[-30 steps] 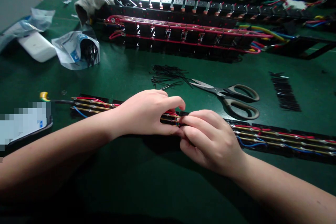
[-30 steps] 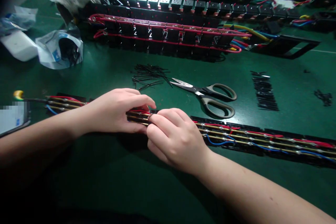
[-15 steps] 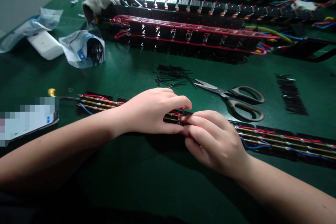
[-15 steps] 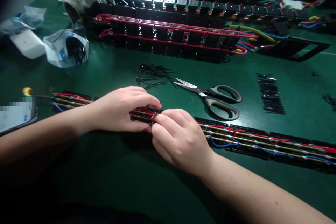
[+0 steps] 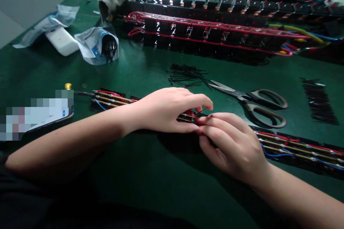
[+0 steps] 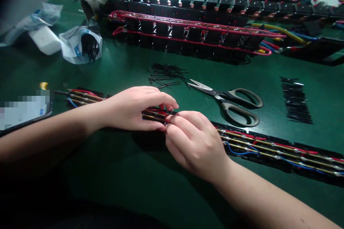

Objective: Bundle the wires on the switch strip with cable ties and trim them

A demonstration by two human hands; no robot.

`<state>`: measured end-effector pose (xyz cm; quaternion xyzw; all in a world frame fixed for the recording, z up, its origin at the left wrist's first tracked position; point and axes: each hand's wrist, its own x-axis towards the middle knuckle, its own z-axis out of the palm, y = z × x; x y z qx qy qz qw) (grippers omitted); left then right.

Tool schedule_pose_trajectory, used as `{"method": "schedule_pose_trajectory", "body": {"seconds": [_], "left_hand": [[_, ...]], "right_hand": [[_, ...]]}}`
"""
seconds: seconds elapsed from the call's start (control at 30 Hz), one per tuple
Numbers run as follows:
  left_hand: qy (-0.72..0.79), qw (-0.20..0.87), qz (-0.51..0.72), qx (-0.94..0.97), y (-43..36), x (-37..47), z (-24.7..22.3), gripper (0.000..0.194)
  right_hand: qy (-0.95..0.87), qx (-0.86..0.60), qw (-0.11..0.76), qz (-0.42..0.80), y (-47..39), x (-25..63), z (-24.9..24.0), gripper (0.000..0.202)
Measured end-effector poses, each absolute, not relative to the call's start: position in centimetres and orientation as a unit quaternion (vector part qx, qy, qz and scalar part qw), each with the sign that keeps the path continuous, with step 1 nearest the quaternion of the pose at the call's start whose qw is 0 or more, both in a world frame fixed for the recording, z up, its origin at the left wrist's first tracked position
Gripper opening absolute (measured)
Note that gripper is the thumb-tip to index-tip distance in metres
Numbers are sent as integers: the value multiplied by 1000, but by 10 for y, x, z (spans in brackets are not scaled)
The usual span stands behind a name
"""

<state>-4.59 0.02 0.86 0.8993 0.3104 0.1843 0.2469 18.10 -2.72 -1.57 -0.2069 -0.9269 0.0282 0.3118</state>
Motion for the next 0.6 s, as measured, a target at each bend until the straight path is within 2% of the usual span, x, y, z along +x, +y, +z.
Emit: {"method": "schedule_pose_trajectory", "body": {"seconds": [0.33, 0.6], "left_hand": [[319, 253, 195, 892, 0, -46, 10, 32], [308, 242, 214, 895, 3, -47, 9, 18]], "right_hand": [[-923, -204, 324, 23, -25, 181, -17, 20], [-926, -199, 322, 8, -24, 180, -17, 17]]}}
